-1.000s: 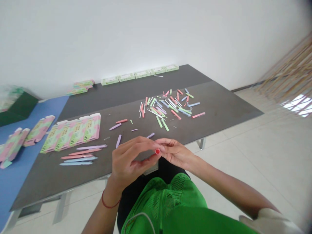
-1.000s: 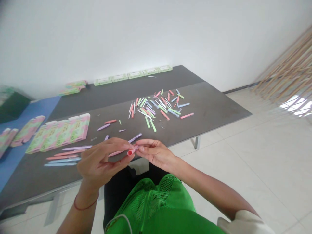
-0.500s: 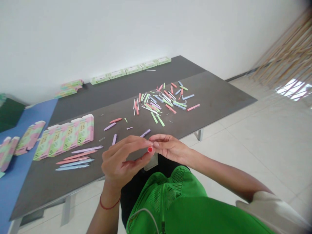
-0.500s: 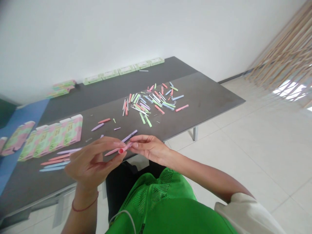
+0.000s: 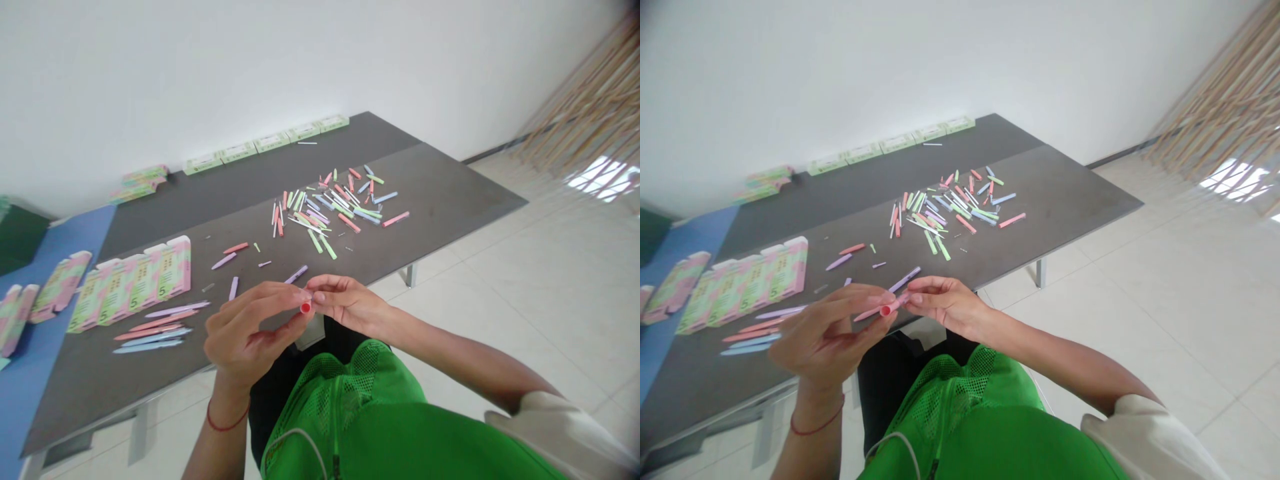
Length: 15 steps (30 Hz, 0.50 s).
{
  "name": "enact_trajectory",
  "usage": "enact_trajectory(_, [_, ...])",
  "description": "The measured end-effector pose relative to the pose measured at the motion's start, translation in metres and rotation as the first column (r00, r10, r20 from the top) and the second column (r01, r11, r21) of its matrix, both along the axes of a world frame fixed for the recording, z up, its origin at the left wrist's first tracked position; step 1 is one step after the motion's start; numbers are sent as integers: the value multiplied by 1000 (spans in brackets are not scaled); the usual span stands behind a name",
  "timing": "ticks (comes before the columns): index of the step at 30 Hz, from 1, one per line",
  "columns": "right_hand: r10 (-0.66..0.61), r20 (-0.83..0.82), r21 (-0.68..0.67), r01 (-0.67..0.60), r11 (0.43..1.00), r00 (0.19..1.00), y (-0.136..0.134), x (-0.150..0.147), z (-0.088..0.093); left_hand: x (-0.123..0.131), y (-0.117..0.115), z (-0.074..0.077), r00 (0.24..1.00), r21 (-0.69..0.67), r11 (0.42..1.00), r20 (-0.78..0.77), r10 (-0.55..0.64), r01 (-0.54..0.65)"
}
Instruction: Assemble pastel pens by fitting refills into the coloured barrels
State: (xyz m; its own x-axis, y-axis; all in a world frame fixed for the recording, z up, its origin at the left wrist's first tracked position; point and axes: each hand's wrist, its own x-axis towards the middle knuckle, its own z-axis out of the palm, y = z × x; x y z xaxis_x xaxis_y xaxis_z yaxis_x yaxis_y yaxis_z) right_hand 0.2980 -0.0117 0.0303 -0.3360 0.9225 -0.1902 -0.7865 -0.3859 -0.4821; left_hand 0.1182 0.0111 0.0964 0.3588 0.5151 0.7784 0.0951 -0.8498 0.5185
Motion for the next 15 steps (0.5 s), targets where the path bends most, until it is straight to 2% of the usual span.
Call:
enact_trajectory(5, [-20, 31, 3, 20, 1000, 999, -1, 1, 3, -2, 1, 0, 1000, 23, 1000, -13, -3, 3])
enact_trajectory(8, [-74, 118, 18, 72, 997, 990, 1, 6, 6, -3, 1, -2, 998, 58, 998, -57, 35, -32])
enact_trajectory(10, [-156, 210, 60, 146, 987, 965, 6, 11, 9, -2, 1, -8, 990, 88, 991, -90, 105, -97])
enact_trajectory(12, [-289, 293, 142, 258, 956, 911, 12, 17, 13, 3, 1, -18, 978, 88, 979, -87, 191, -183])
enact_trajectory(15, [-507, 362, 295, 420, 858, 782, 20, 24, 21, 14, -2, -42, 955, -47, 954, -11, 295, -295])
